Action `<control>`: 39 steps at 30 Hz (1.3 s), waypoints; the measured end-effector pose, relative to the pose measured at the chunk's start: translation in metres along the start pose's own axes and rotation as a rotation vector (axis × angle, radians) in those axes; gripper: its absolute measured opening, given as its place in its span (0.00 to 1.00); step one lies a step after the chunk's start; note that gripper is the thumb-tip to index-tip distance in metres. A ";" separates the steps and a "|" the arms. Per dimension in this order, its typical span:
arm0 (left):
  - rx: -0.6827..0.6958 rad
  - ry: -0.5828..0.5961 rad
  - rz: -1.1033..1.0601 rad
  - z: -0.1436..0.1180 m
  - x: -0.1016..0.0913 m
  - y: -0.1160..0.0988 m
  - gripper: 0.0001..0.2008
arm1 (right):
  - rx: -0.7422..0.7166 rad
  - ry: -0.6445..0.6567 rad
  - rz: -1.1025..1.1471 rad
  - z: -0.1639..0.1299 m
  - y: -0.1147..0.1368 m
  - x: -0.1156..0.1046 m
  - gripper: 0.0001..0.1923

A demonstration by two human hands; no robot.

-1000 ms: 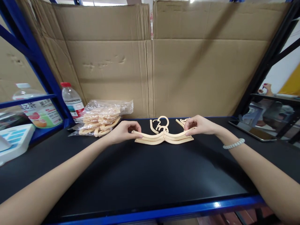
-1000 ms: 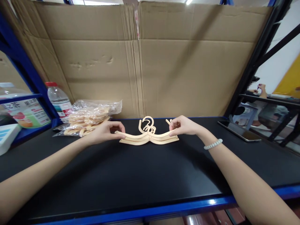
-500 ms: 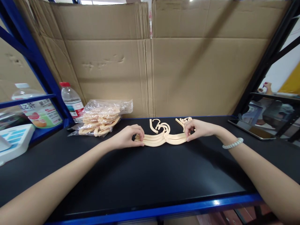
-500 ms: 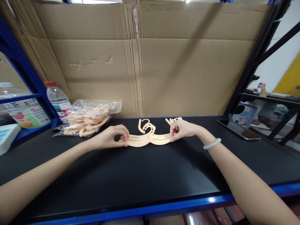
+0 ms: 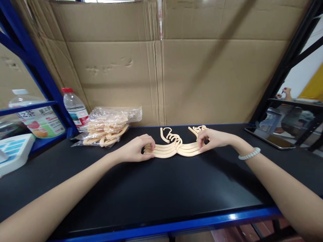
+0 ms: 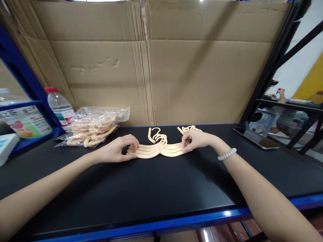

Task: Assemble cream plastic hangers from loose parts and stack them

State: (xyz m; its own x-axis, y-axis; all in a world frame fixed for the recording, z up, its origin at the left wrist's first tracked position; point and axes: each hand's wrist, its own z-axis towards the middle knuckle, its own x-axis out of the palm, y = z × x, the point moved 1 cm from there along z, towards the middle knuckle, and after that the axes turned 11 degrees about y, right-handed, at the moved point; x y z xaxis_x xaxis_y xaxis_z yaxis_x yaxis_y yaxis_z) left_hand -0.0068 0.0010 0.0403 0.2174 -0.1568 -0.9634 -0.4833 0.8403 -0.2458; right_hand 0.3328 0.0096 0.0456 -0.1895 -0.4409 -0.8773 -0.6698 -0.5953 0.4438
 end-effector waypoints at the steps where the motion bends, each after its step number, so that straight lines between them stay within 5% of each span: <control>1: -0.001 0.002 0.003 0.000 0.000 -0.001 0.05 | 0.009 0.002 0.006 0.000 0.000 0.000 0.13; 5: 0.009 -0.005 -0.027 0.000 0.005 -0.005 0.06 | 0.031 -0.049 0.002 0.002 0.007 0.003 0.17; 12: -0.006 -0.019 0.004 0.002 0.022 -0.015 0.20 | 0.107 -0.147 -0.089 0.013 0.026 0.022 0.43; 21: -0.007 -0.036 0.016 0.007 0.033 -0.017 0.16 | 0.039 -0.207 -0.067 0.020 0.033 0.030 0.23; 33: -0.012 -0.097 -0.092 0.008 0.033 -0.016 0.18 | 0.019 -0.212 -0.051 0.022 0.029 0.032 0.19; 39: -0.068 -0.184 -0.053 0.009 0.032 -0.014 0.15 | 0.097 -0.434 -0.088 0.020 0.028 0.024 0.18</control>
State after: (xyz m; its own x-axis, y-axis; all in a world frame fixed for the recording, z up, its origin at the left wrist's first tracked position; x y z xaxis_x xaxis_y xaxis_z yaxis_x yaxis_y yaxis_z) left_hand 0.0146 -0.0114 0.0138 0.3919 -0.0970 -0.9149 -0.5217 0.7957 -0.3079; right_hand 0.2952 -0.0044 0.0330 -0.3983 -0.0564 -0.9155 -0.7574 -0.5428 0.3629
